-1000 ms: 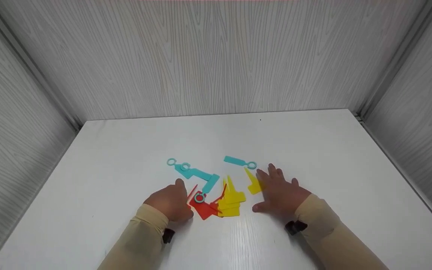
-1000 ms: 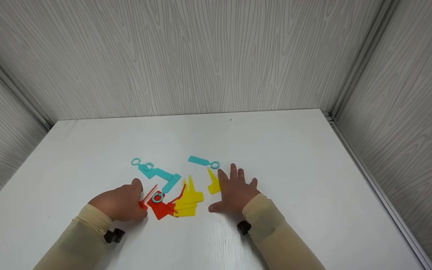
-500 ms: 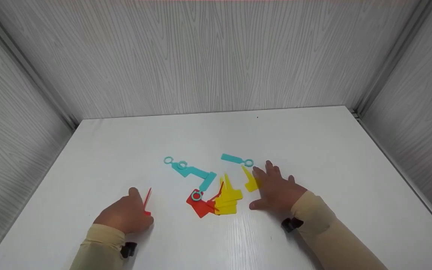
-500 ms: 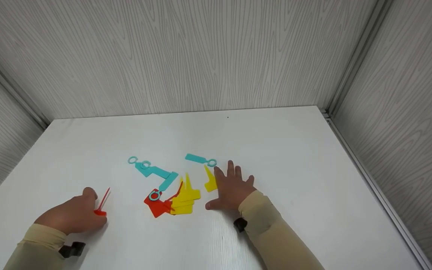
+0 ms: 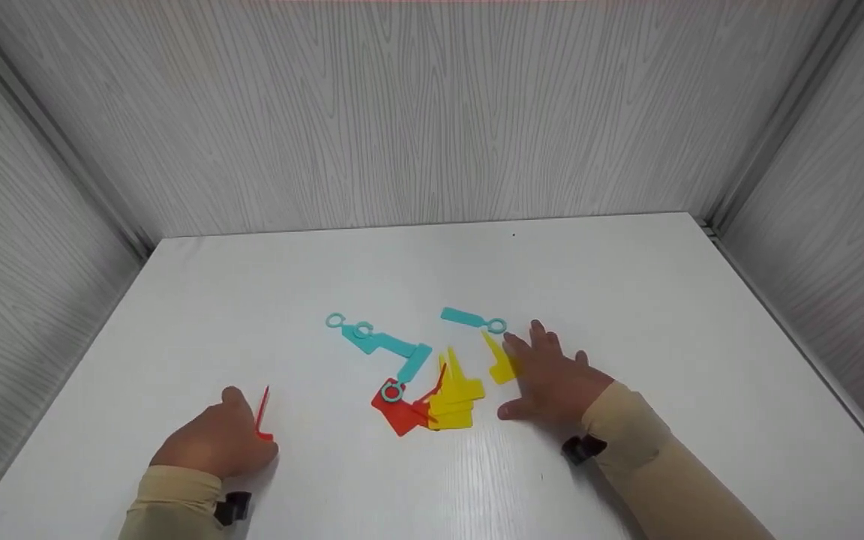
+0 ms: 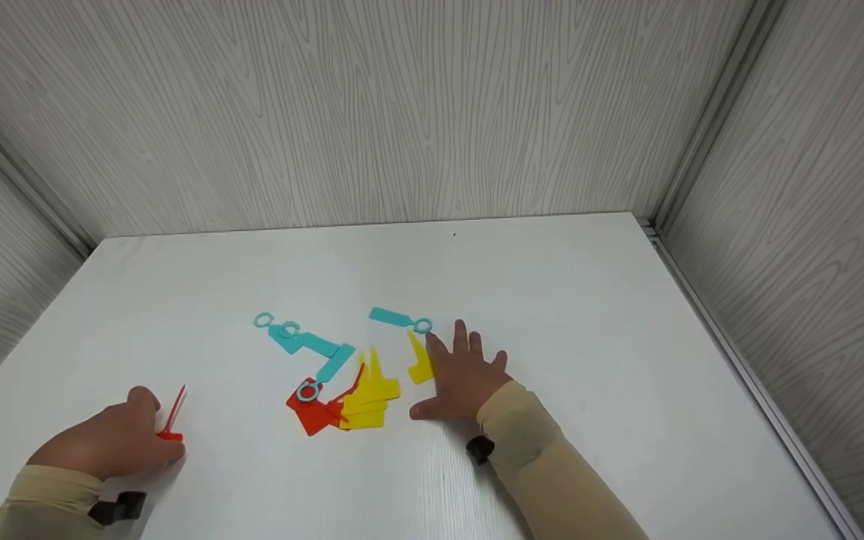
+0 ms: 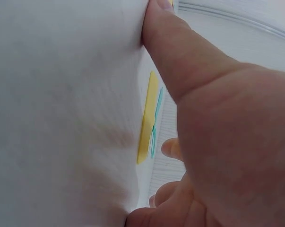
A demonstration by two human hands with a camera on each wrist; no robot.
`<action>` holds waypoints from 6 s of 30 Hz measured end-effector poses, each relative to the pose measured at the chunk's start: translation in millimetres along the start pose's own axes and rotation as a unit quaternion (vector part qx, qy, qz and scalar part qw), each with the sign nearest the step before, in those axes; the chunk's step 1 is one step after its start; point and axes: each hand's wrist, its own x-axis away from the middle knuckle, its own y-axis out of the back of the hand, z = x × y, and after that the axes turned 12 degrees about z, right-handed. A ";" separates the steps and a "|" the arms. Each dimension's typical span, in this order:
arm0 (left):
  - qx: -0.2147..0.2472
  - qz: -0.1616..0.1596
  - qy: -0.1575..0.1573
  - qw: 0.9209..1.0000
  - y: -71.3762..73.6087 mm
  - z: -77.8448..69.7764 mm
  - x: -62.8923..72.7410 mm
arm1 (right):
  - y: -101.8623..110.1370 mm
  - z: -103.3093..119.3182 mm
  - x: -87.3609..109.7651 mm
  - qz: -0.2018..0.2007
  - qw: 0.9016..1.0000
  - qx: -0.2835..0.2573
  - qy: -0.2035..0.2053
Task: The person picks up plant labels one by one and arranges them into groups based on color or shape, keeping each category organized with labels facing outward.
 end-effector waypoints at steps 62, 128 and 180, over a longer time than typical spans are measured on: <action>-0.161 -0.009 -0.192 0.968 -4.3 -122.1 -57.6 | 1.3 3.0 1.5 -0.017 1.000 -0.014 0.000; -0.179 -0.227 0.027 0.957 -43.5 -33.3 -0.4 | 1.5 5.2 -3.9 -0.007 1.000 0.007 0.015; -0.210 -0.170 -0.142 0.952 -70.4 -139.0 -32.3 | -2.1 4.0 -0.4 -0.018 1.000 0.002 0.012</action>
